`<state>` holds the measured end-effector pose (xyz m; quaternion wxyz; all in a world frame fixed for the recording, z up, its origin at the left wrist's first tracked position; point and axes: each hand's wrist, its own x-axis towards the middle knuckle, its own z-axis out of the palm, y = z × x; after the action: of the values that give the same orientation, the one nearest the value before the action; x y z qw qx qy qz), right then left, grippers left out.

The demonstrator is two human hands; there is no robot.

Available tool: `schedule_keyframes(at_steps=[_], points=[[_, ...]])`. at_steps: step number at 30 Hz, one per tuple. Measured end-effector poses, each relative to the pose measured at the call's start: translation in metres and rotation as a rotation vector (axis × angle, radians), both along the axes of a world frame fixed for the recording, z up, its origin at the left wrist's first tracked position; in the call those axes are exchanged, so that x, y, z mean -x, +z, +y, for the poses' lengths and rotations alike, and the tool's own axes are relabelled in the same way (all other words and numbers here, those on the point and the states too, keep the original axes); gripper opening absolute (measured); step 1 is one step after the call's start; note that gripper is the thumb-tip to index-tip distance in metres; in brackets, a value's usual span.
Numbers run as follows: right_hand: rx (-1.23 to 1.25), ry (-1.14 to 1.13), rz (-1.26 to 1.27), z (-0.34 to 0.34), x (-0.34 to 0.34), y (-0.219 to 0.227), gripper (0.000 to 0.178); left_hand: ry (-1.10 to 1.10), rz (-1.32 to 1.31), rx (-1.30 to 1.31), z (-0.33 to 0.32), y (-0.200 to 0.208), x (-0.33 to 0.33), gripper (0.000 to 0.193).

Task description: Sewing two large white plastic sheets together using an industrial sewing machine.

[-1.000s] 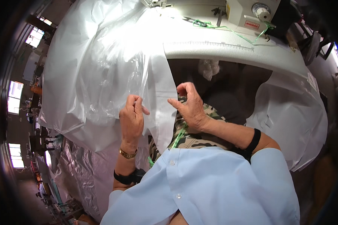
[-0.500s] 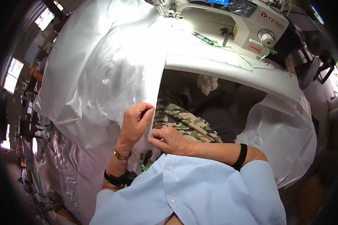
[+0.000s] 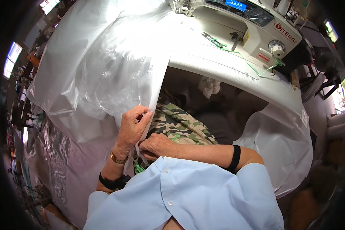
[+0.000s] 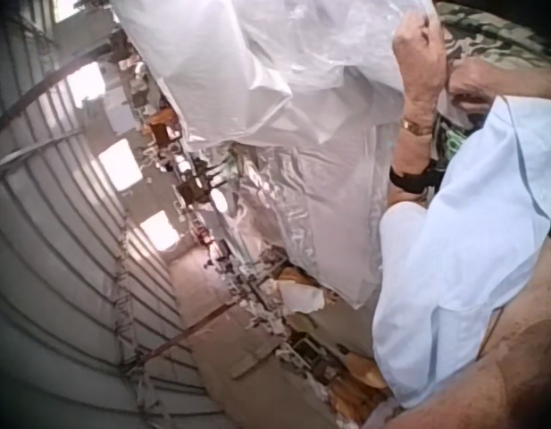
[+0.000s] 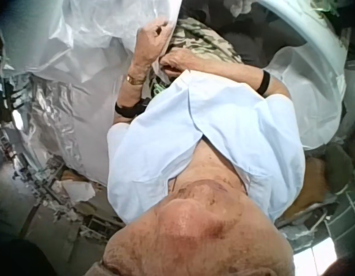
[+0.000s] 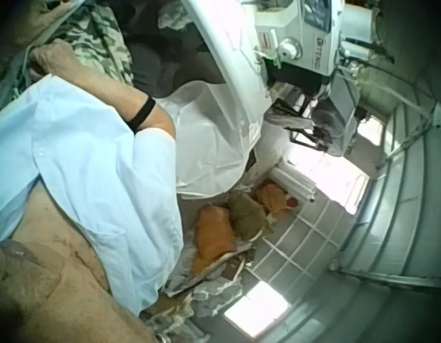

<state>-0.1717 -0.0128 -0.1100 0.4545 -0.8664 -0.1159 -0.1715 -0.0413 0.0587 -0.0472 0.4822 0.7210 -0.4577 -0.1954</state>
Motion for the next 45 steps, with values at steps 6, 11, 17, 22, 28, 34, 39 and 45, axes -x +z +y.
schedule_keyframes(at_steps=[6,11,17,22,28,34,39,45], points=[[-0.083,-0.045,0.220,-0.057,0.001,0.052,0.015,0.115,-0.075,0.080,0.003,0.000,0.009,0.026],[0.162,-0.663,-0.153,-0.153,-0.049,0.066,0.019,0.072,-0.338,0.067,0.006,0.002,0.027,0.037],[0.515,-0.741,-0.168,-0.242,-0.094,0.061,0.023,-0.071,-0.145,0.013,-0.003,-0.002,0.030,0.033],[0.630,-0.698,-0.106,-0.269,-0.108,0.050,0.030,-0.182,-0.218,-0.024,-0.014,-0.010,0.024,0.035],[0.665,-0.663,0.092,-0.275,-0.114,0.054,0.037,-0.205,-0.405,-0.088,-0.017,-0.020,0.011,0.034],[0.692,-0.620,0.209,-0.274,-0.117,0.060,0.052,-0.185,-0.413,-0.077,-0.019,-0.027,-0.001,0.035],[0.712,-0.587,0.244,-0.278,-0.121,0.058,0.072,-0.161,-0.481,-0.086,-0.029,-0.021,-0.019,0.034],[0.656,-0.538,0.216,-0.280,-0.120,0.058,0.081,-0.131,-0.510,-0.039,-0.060,-0.002,-0.041,0.030]])
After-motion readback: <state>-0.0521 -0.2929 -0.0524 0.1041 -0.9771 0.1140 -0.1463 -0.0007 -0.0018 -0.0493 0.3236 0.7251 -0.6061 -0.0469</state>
